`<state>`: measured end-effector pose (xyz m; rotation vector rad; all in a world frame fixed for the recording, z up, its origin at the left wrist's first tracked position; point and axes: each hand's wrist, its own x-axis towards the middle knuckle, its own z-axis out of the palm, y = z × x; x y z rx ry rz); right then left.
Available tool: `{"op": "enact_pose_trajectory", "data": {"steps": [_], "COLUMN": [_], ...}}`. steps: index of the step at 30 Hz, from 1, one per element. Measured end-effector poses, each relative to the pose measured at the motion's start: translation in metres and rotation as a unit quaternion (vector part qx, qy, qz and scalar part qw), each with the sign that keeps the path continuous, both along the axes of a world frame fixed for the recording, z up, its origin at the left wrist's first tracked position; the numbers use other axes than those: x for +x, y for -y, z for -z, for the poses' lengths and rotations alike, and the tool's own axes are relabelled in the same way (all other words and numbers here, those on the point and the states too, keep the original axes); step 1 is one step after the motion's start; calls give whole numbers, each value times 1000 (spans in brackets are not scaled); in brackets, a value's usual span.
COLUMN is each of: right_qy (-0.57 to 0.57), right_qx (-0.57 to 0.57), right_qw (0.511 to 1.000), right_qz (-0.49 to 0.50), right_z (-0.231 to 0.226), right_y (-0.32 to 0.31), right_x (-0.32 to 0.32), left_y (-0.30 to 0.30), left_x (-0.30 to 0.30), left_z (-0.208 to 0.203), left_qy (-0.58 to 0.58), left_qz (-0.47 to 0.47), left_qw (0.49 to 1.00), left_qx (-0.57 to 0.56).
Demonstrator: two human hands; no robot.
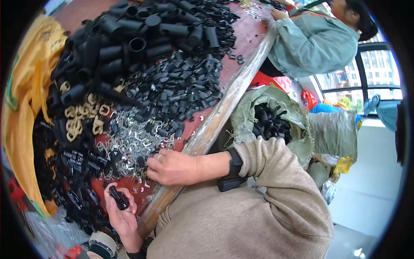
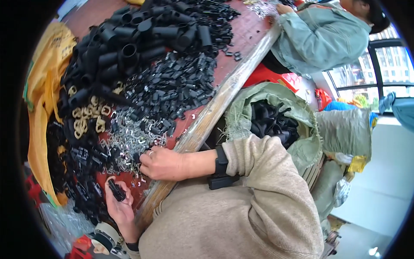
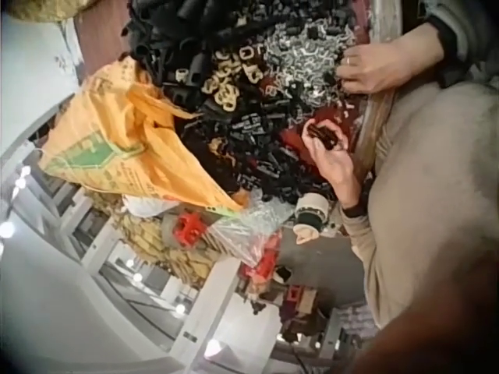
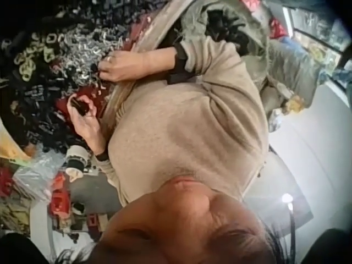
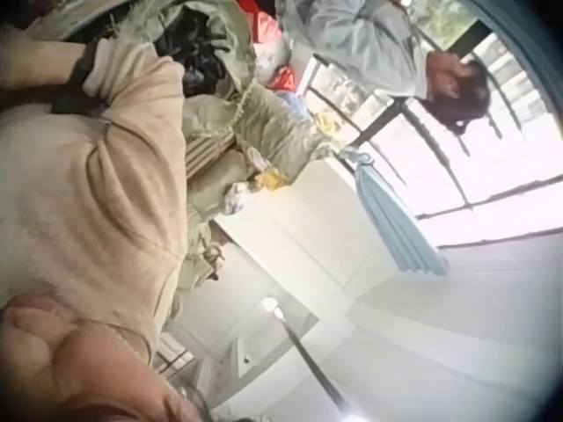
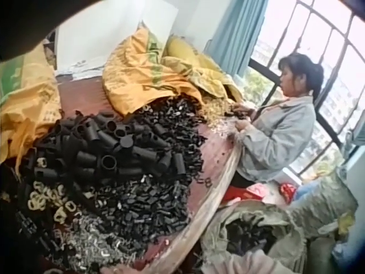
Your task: The person assembles plastic components by hand, inserting a small beige clip into a black connector before sliding a larger black sleeve over it and setting the finished piece aside.
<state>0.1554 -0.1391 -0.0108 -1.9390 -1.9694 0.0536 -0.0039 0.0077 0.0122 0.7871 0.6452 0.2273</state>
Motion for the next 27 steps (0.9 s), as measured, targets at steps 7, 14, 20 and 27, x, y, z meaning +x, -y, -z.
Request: {"op": "enact_pose_trajectory", "data": {"steps": [7,14,20,27], "right_qy": [18,0,-210,-741], "right_qx": [-34,-45,-48,-181], "right_qw": [999,999,976,642], "right_qz": [35,-3,24,81], "right_z": [1,-4,-7,-22], "right_y": [1,0,0,-11], "right_x": [-7,0,14,14], "left_y": [14,18,19,17], "left_x": [3,-1,9,15], "left_z": [-5,0,2,-2], "left_qy": [-65,-92,-40,19], "left_qz": [49,77,118,73], "left_qw": [995,991,992,983], "left_qx": [59,53,9,-166]}}
